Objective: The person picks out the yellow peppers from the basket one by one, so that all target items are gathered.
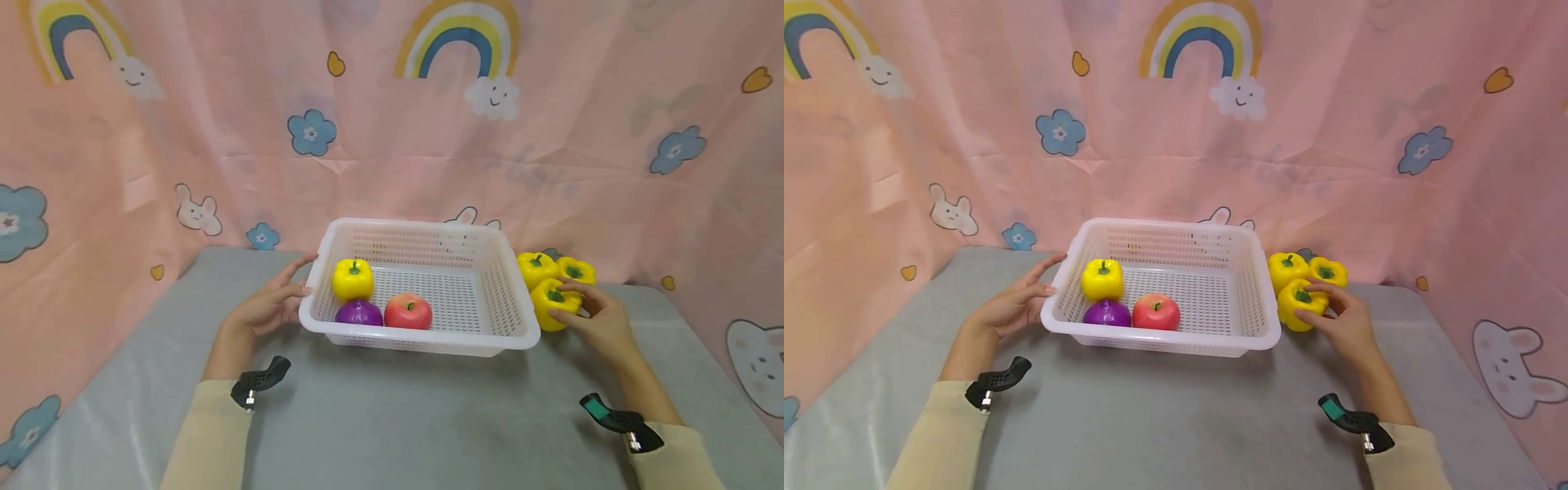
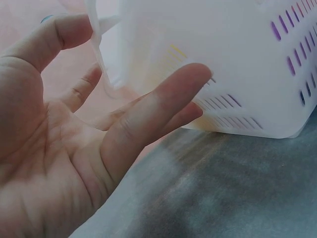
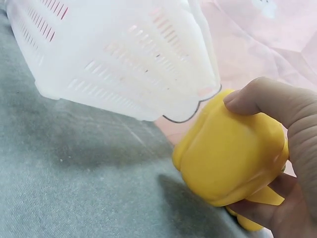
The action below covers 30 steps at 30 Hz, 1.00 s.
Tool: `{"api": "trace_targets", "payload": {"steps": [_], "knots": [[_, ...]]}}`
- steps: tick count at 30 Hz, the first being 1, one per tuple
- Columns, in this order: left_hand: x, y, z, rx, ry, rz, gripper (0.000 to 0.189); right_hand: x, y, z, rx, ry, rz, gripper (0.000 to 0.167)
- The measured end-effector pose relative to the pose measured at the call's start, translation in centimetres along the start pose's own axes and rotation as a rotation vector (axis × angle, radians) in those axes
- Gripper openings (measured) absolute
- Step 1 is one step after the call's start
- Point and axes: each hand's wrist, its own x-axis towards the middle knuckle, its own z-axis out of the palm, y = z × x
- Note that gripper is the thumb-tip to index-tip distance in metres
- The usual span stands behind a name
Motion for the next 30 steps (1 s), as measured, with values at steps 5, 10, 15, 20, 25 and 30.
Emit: {"api": "trace_targets", "payload": {"steps": [5,10,15,20,25,30], "knots": [[0.1,0.0,0.1,0.009,0.005,-0.001,0.072,-0.1,0.3,0.2,0.005,-0.016,-0.023,0.043],[0.1,0.0,0.1,0.010,0.007,-0.002,0.073,-0.1,0.8,0.4,0.005,-0.024,-0.053,0.044],[0.1,0.1,0.1,0.001,0.005,0.000,0.074,-0.2,1.3,0.5,0.017,-0.031,-0.059,0.043],[0.1,0.1,0.1,-0.021,-0.011,-0.001,0.074,-0.3,1.5,0.4,0.033,-0.045,-0.049,0.044],[0.2,0.1,0.0,-0.033,-0.011,-0.003,0.074,-0.4,1.3,0.3,0.022,-0.066,-0.039,0.045],[0.1,0.0,0.0,-0.027,0.002,-0.005,0.074,-0.4,1.1,0.1,-0.021,-0.083,-0.069,0.044]]}}
